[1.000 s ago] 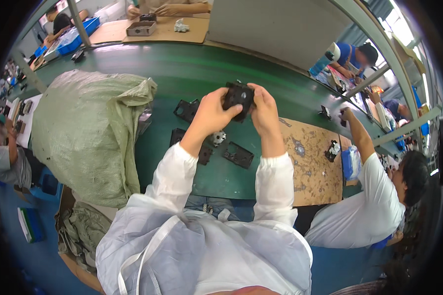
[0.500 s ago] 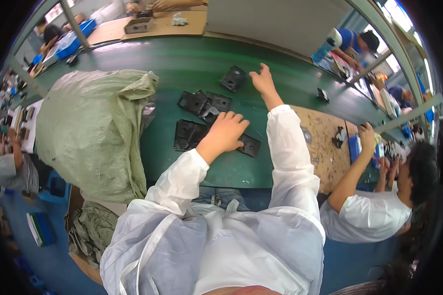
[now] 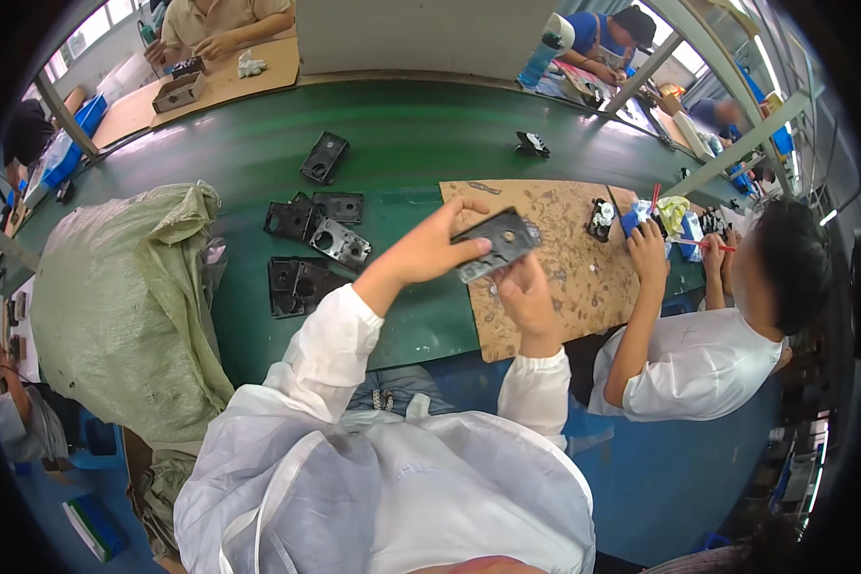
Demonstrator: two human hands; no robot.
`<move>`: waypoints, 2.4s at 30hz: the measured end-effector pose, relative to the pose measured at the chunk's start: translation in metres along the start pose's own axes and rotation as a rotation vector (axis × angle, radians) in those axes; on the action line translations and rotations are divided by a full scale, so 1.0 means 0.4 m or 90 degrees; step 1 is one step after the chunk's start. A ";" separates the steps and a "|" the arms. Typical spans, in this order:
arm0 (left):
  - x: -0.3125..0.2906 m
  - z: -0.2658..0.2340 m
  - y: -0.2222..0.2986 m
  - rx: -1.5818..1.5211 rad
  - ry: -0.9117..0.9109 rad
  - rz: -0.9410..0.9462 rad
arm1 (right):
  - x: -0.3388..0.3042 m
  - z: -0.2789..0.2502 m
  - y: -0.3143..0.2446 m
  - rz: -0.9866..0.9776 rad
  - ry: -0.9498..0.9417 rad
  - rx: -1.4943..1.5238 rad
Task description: Assembling black plastic mechanical components at a factory workstation.
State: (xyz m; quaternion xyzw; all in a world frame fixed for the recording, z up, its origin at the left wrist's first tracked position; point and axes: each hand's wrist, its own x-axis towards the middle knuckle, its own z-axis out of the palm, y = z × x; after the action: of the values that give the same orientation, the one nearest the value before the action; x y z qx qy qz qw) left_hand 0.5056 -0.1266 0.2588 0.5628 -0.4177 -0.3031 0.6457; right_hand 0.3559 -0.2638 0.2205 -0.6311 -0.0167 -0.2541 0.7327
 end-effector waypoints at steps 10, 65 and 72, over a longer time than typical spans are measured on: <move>0.259 0.063 -0.032 0.071 -0.288 -0.107 | -0.086 -0.047 -0.029 -0.192 0.311 0.105; -0.034 0.075 0.092 -0.075 0.252 0.051 | -0.045 0.203 -0.105 -0.001 0.214 0.121; -0.022 0.078 0.076 -0.150 0.280 0.083 | -0.048 0.200 -0.115 0.018 0.216 0.150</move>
State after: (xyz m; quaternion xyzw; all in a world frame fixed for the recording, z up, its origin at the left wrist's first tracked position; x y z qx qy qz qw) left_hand 0.4717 -0.1283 0.2876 0.5081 -0.2642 -0.1776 0.8003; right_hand 0.3448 -0.1857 0.2721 -0.4897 0.0866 -0.3425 0.7971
